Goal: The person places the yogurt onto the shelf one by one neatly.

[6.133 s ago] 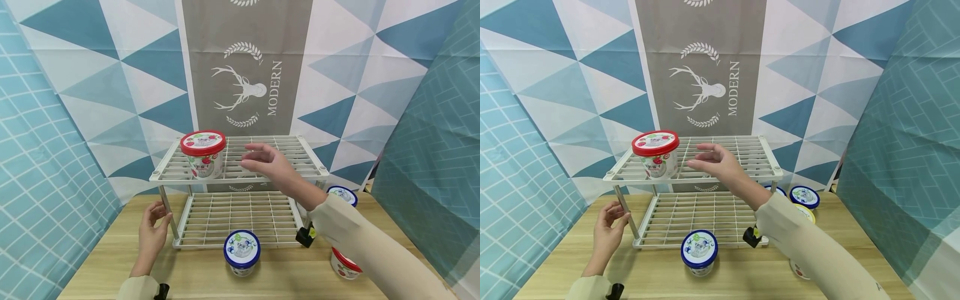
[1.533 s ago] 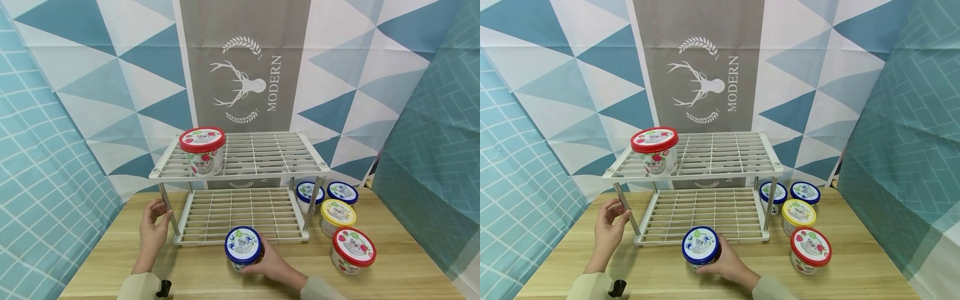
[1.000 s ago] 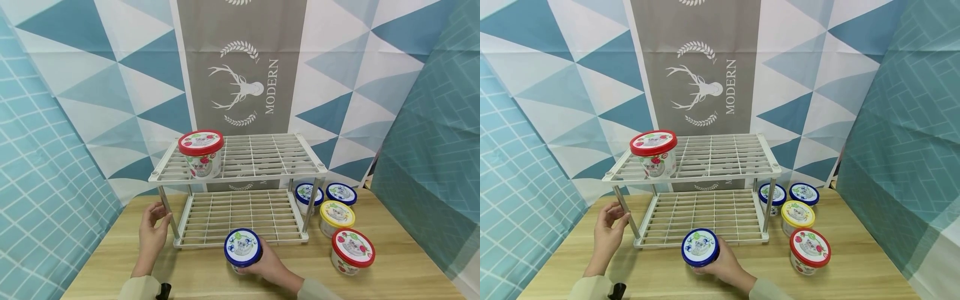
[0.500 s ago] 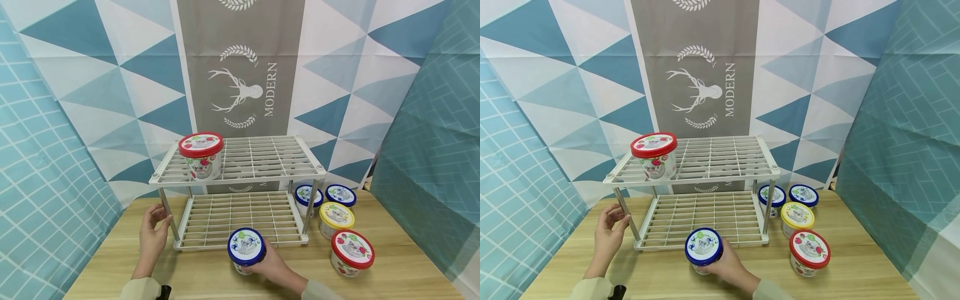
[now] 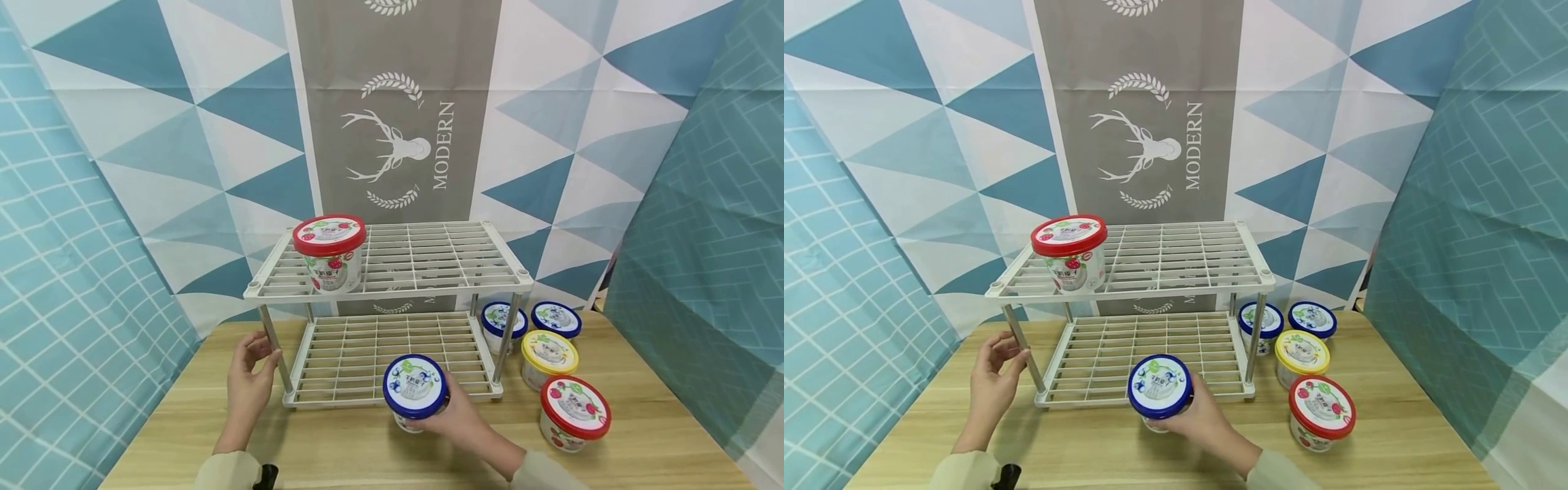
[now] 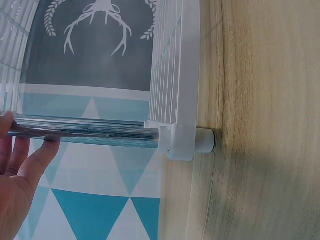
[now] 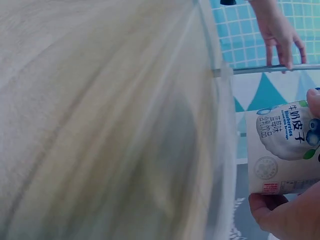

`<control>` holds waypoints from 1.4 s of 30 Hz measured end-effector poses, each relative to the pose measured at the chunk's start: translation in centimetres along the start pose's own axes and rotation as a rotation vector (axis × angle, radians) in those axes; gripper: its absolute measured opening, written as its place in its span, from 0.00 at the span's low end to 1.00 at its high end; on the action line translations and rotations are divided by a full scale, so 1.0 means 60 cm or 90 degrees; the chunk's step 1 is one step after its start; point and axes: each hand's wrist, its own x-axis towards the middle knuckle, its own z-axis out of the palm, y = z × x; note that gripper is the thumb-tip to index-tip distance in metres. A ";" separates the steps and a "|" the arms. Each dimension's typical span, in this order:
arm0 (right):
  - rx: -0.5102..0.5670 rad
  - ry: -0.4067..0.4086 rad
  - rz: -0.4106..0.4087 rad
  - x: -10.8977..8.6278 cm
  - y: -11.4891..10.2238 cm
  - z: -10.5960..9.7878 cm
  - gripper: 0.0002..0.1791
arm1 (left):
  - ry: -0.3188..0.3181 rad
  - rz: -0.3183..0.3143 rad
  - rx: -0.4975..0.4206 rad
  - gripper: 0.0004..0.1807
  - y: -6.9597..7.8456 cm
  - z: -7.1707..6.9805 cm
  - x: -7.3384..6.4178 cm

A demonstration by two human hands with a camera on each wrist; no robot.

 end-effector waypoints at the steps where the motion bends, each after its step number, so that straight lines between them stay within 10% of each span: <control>1: -0.004 0.005 0.001 -0.001 -0.004 -0.003 0.57 | -0.002 -0.002 -0.001 0.21 0.000 0.000 0.000; 17: -0.003 0.078 0.004 -0.015 -0.087 -0.057 0.52 | -0.006 -0.005 -0.002 0.21 -0.003 -0.001 0.001; 42: -0.044 0.056 -0.030 -0.036 -0.171 -0.122 0.50 | 0.000 0.000 0.005 0.21 -0.005 0.000 0.001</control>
